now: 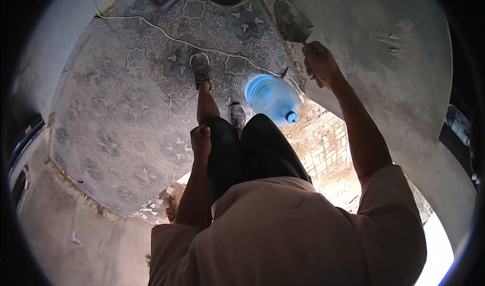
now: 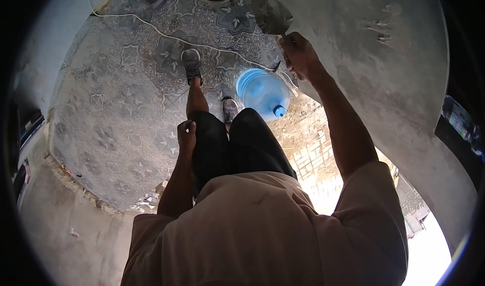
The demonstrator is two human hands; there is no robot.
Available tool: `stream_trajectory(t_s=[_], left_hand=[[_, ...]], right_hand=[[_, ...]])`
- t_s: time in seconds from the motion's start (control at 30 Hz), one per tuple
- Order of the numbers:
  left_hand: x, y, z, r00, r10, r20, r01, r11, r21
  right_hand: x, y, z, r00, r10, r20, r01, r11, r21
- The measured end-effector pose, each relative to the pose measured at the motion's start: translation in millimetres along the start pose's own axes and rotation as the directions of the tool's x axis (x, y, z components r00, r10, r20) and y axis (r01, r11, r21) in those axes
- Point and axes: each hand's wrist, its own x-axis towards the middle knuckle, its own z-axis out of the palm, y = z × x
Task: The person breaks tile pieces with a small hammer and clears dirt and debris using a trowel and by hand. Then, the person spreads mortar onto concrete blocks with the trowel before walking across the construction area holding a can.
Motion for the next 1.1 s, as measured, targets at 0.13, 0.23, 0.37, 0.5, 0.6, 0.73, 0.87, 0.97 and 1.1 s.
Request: stream_trajectory(t_s=[0.13, 0.23, 0.37, 0.5, 0.6, 0.73, 0.87, 0.97, 1.1], left_hand=[[-95.1, -142.3, -27.9, 0.935, -0.331, 0.128, 0.298, 0.929, 0.219], [-182.9, -148.5, -42.8, 0.729, -0.684, 0.027, 0.666, 0.700, -0.256], [-267.9, -201.9, -23.9, 0.672, -0.727, -0.138, 0.688, 0.682, -0.246], [-288.2, -164.7, 13.7, 0.764, -0.612, -0.204, 0.609, 0.789, -0.086], [-287.7, -152.7, 59.3, 0.969, -0.211, -0.127, 0.242, 0.915, 0.321], [-290.3, -116.3, 101.0, 0.955, -0.277, -0.107, 0.285, 0.956, 0.071], [-314.7, -140.3, 144.7, 0.952, -0.248, -0.181, 0.239, 0.969, -0.071], [-363.1, -168.5, 154.5, 0.878, -0.402, -0.261, 0.278, 0.871, -0.405], [-437.6, -256.2, 186.2, 0.786, -0.435, -0.439, 0.200, 0.851, -0.486]], right_hand=[[-107.1, 74.2, -52.0, 0.998, 0.066, -0.018, -0.067, 0.996, -0.056], [-149.2, 168.7, -71.6, 0.987, -0.084, -0.136, 0.073, 0.994, -0.082], [-182.6, 258.0, -74.7, 0.979, 0.136, -0.152, -0.147, 0.987, -0.062], [-183.4, 312.5, -81.7, 0.963, 0.269, -0.028, -0.270, 0.952, -0.145], [-170.2, 318.4, -71.8, 0.972, 0.229, -0.055, -0.236, 0.935, -0.264], [-139.6, 278.3, -53.2, 0.989, 0.144, -0.042, -0.150, 0.948, -0.282], [-115.5, 245.9, -39.7, 0.993, -0.122, -0.004, 0.117, 0.962, -0.248], [-121.0, 243.8, -34.0, 0.942, -0.336, 0.026, 0.332, 0.911, -0.246], [-164.9, 311.5, -43.4, 0.832, -0.555, 0.020, 0.553, 0.824, -0.127]])
